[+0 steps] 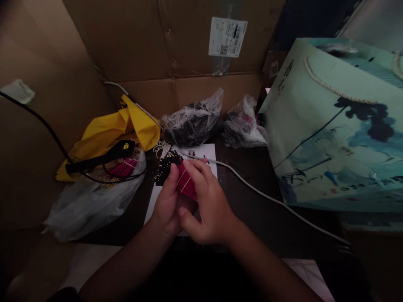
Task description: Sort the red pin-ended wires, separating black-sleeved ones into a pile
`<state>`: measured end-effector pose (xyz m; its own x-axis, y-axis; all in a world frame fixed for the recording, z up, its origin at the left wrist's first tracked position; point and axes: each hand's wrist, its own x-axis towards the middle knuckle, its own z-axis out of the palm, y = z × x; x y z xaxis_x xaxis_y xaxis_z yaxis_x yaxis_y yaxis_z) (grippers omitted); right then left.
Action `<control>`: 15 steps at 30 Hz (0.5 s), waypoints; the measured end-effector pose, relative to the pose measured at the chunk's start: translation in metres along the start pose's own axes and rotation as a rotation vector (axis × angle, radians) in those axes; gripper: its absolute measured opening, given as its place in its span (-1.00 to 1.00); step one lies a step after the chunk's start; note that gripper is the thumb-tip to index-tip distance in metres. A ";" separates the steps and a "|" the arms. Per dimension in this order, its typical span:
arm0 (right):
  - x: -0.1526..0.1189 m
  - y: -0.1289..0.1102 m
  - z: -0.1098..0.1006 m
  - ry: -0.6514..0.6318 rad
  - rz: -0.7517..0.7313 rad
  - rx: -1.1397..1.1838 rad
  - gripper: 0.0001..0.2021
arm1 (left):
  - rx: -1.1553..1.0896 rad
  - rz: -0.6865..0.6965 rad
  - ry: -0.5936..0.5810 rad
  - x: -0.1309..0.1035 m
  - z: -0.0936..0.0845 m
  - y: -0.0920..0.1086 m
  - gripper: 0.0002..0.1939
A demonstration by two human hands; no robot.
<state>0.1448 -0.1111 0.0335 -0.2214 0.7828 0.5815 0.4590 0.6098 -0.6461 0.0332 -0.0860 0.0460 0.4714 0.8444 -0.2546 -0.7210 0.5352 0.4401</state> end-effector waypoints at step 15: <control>0.001 -0.006 -0.022 0.176 -0.002 -0.078 -0.42 | 0.323 0.105 -0.014 0.002 -0.006 0.018 -0.76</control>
<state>0.1606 -0.1165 0.0485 -0.0720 0.7435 0.6649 0.5250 0.5950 -0.6085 0.0183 -0.0749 0.0480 0.4116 0.8930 -0.1821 -0.5689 0.4079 0.7141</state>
